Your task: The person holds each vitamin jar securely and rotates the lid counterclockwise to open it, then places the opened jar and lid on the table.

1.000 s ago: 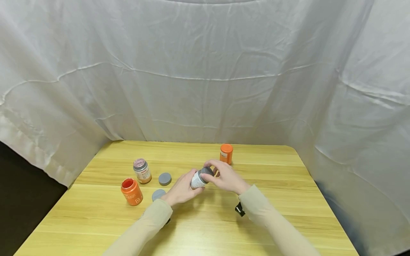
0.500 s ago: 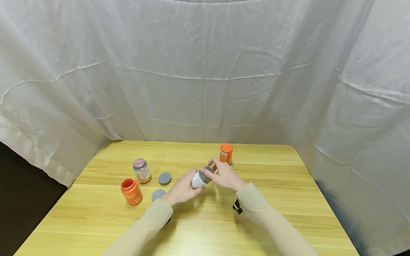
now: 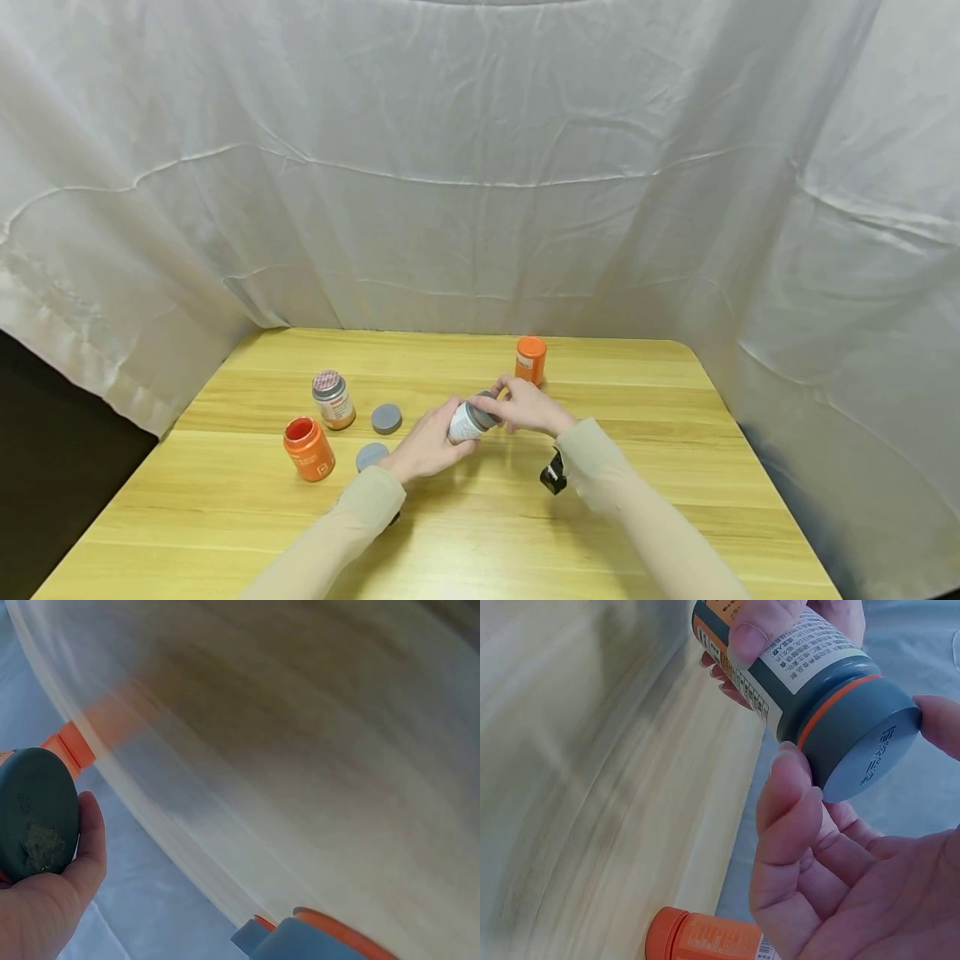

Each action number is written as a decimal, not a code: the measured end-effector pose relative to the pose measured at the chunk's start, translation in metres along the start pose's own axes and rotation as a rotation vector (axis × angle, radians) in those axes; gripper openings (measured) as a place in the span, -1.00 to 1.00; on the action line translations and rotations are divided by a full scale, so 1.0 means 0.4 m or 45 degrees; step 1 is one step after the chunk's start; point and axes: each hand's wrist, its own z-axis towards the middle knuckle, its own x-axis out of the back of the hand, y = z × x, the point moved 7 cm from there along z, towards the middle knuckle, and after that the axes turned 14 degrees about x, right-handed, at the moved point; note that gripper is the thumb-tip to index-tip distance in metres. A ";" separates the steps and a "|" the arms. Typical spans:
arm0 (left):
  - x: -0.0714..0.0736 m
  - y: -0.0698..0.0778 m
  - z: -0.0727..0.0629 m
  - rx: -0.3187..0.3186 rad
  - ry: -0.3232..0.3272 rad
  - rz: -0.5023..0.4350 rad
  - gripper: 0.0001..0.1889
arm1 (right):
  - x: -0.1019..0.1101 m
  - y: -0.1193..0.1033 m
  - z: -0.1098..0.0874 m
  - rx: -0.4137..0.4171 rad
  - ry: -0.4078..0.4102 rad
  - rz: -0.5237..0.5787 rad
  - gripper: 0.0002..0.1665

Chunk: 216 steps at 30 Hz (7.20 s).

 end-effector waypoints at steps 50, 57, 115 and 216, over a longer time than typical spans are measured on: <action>0.007 -0.009 -0.003 0.015 0.017 -0.024 -0.50 | 0.000 -0.064 -0.040 0.617 0.159 -0.192 -0.44; 0.006 -0.005 -0.001 0.021 0.011 -0.022 -0.49 | -0.001 -0.049 -0.043 0.651 0.216 -0.181 -0.42; 0.043 -0.027 0.045 0.203 0.299 -0.296 -0.36 | 0.032 0.046 -0.052 0.384 0.507 -0.748 -0.42; -0.002 -0.040 0.111 0.342 0.142 -0.090 -0.45 | -0.026 0.138 -0.023 0.105 0.257 -0.899 -0.27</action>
